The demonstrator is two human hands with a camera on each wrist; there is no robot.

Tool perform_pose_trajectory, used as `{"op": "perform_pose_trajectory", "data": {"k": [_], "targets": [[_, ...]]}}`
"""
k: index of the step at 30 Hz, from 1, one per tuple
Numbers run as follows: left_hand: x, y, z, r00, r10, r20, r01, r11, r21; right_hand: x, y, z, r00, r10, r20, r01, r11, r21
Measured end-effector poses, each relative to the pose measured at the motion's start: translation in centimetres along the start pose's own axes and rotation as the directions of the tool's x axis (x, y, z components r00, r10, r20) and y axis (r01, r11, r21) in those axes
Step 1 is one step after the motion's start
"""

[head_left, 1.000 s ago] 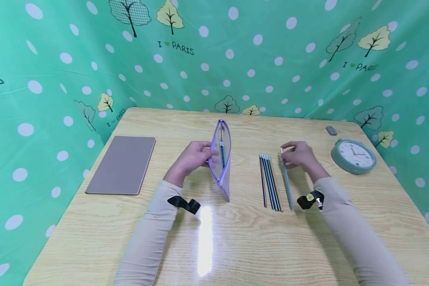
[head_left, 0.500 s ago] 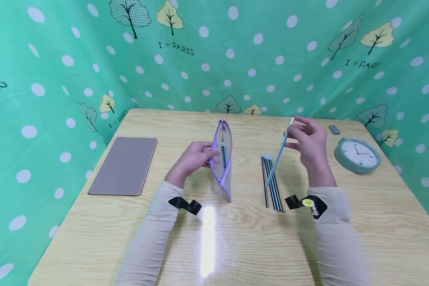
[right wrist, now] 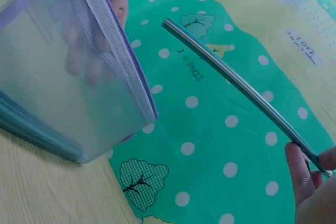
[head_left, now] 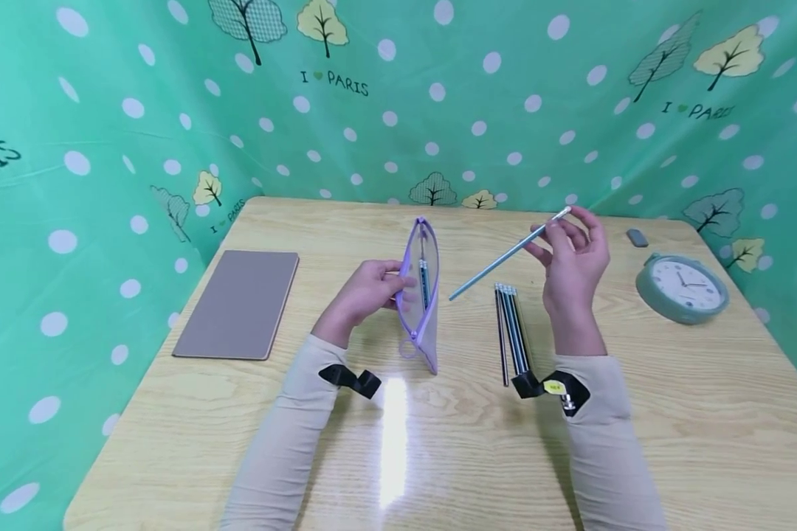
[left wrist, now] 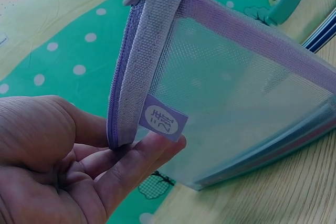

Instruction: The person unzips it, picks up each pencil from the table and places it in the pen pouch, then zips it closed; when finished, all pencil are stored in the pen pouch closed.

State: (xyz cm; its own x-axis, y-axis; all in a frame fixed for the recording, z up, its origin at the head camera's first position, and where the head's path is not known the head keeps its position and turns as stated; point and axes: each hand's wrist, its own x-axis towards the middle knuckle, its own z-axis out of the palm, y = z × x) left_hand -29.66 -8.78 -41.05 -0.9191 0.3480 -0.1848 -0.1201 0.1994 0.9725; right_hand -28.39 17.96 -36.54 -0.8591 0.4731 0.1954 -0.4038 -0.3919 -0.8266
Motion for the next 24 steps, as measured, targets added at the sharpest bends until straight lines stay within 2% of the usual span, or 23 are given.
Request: {"op": "perform_pose_trajectory", "data": {"k": [4, 10, 15, 24], "targets": [[0.1, 0.1, 0.1, 1.0, -0.002, -0.003, 0.002, 1.0, 0.001, -0.6, 0.5, 0.8, 0.999, -0.047, -0.004, 0.047, 0.999, 0.009], [0.2, 0.0, 0.1, 1.0, 0.0, -0.003, 0.0, 1.0, 0.006, -2.1, 1.7, 1.9, 0.991, -0.115, 0.07, 0.12, 0.99, -0.073], [0.1, 0.1, 0.1, 1.0, -0.012, -0.002, 0.012, 1.0, -0.001, -3.1, 2.5, 2.5, 0.98, -0.129, 0.149, 0.143, 0.986, -0.087], [0.1, 0.2, 0.0, 1.0, -0.016, 0.004, 0.016, 1.0, -0.008, -4.0, 2.5, 2.9, 0.96, -0.153, 0.235, 0.181, 0.978, -0.104]]}}
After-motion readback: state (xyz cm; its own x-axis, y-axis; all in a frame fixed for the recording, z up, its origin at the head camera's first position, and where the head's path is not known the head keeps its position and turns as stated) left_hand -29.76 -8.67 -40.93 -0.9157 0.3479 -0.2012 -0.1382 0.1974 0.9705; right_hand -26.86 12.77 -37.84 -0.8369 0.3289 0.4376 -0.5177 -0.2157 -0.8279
